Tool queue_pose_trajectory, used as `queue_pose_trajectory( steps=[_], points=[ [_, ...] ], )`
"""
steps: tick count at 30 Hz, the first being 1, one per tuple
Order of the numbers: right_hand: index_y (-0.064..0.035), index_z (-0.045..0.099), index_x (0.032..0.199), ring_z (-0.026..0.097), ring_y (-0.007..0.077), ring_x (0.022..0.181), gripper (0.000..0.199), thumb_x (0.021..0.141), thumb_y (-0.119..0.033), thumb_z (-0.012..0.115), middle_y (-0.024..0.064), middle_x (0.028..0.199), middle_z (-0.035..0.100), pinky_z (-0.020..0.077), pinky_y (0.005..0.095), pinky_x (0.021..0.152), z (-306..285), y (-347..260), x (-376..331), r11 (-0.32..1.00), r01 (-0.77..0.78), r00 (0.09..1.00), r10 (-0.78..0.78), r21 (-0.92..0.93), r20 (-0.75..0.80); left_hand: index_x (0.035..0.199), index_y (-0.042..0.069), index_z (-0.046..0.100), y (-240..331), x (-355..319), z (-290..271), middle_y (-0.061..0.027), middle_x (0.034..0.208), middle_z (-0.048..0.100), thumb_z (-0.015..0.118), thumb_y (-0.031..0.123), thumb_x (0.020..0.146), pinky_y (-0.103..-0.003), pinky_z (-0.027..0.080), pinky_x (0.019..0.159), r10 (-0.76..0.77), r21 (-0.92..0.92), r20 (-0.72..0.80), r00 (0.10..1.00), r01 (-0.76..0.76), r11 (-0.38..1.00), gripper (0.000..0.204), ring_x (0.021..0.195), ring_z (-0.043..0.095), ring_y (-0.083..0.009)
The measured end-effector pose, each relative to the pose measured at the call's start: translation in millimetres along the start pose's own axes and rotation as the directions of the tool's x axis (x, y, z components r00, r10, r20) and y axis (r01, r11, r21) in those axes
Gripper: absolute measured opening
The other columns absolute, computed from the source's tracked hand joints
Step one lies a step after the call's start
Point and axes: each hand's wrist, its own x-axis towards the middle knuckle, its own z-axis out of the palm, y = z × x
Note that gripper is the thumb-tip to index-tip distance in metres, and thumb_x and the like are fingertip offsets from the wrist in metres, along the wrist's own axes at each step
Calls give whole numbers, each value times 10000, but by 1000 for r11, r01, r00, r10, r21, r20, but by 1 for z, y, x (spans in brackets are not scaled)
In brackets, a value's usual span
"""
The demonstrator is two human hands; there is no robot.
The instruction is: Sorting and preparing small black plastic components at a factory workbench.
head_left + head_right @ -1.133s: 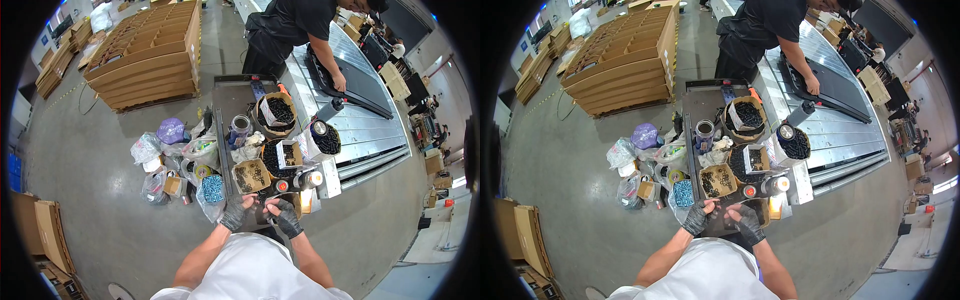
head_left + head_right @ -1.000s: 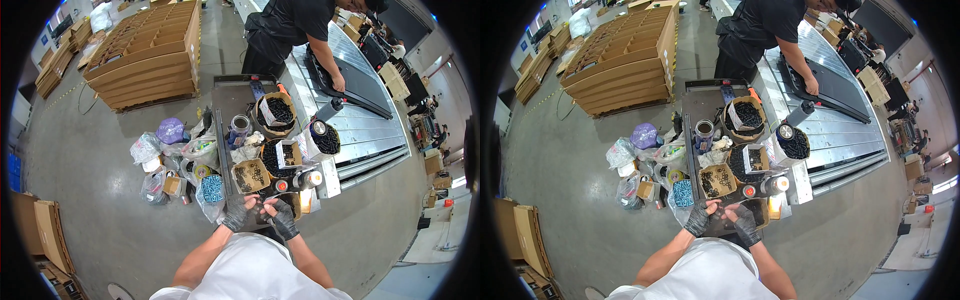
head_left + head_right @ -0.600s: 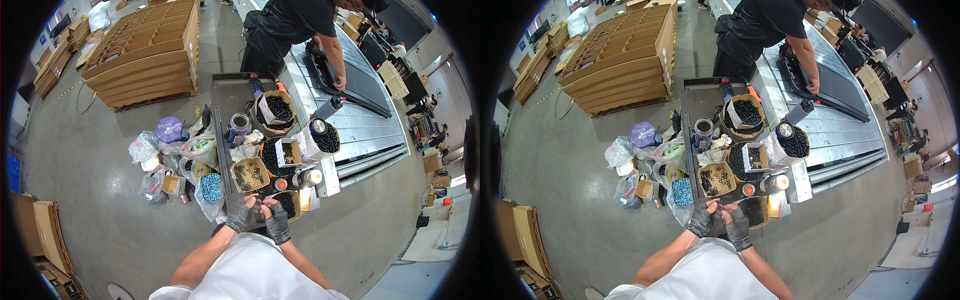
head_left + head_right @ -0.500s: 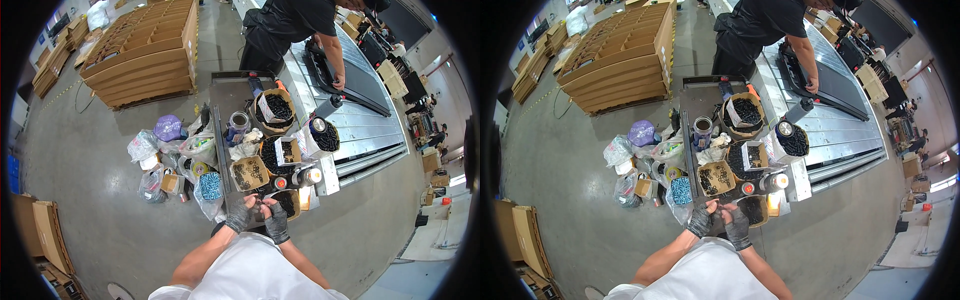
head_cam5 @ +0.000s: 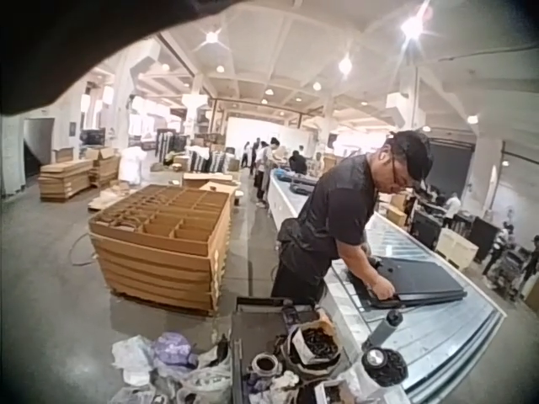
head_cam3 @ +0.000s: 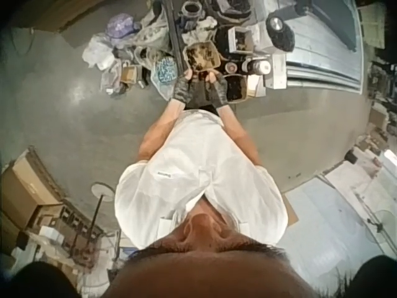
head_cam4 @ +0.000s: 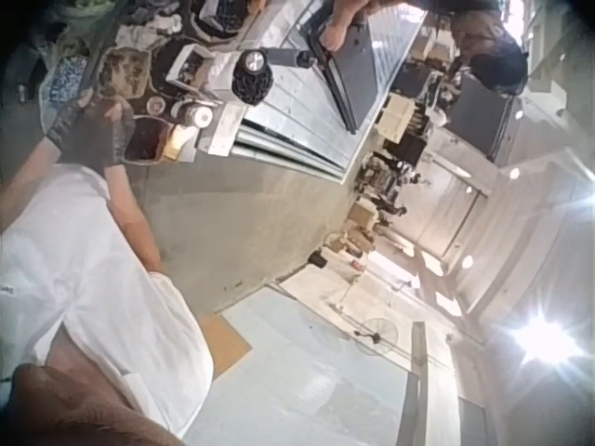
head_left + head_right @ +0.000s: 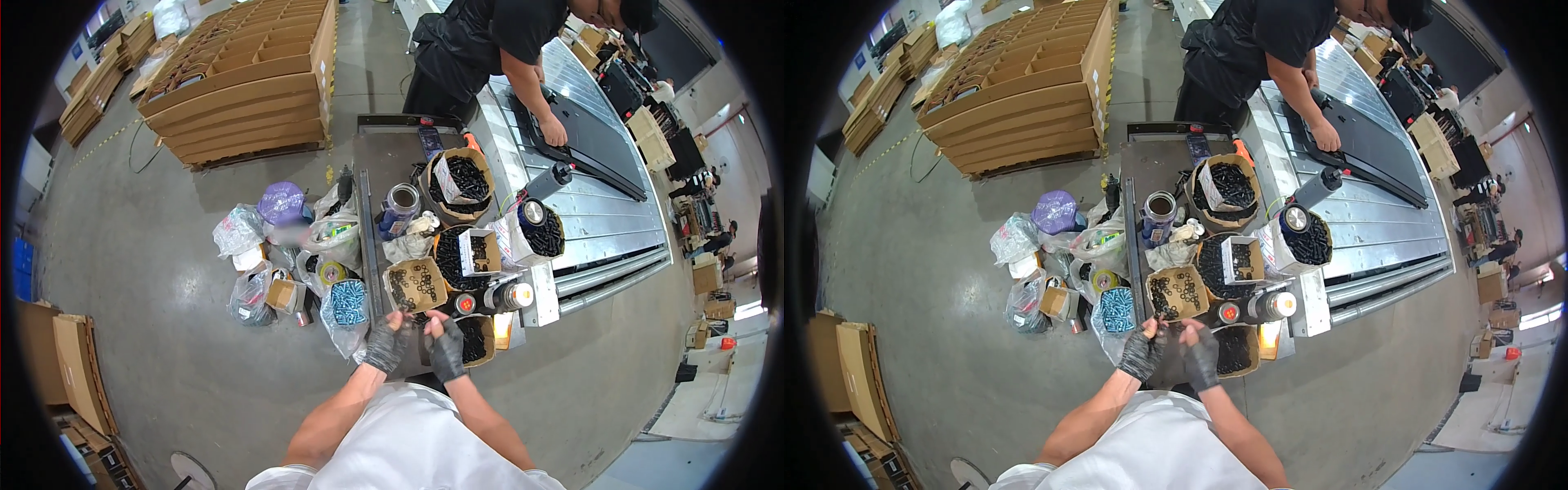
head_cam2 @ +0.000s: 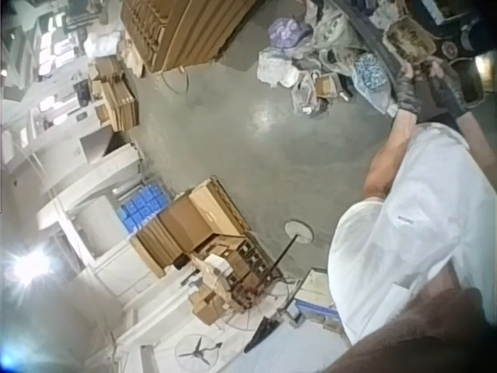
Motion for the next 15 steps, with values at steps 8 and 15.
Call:
queue_pose_trajectory(
  steps=[8,15],
  points=[
    [-17,596,1193,589,174,1036,286,987,-197,507,93,1119,648,474,313,893,-42,51,127,929,-33,999,44,-368,20,1115,-1,609,18,6,8,-68,936,664,622,113,923,-205,547,725,37,71,9,999,-38,997,223,821,632,-135],
    [-10,615,1098,609,237,889,234,907,-143,592,140,932,624,476,345,803,24,-37,29,444,489,866,-349,-751,357,1197,24,619,18,12,-10,-34,999,676,642,192,924,-246,491,805,60,294,39,997,-69,953,322,867,610,-128]
  ],
)
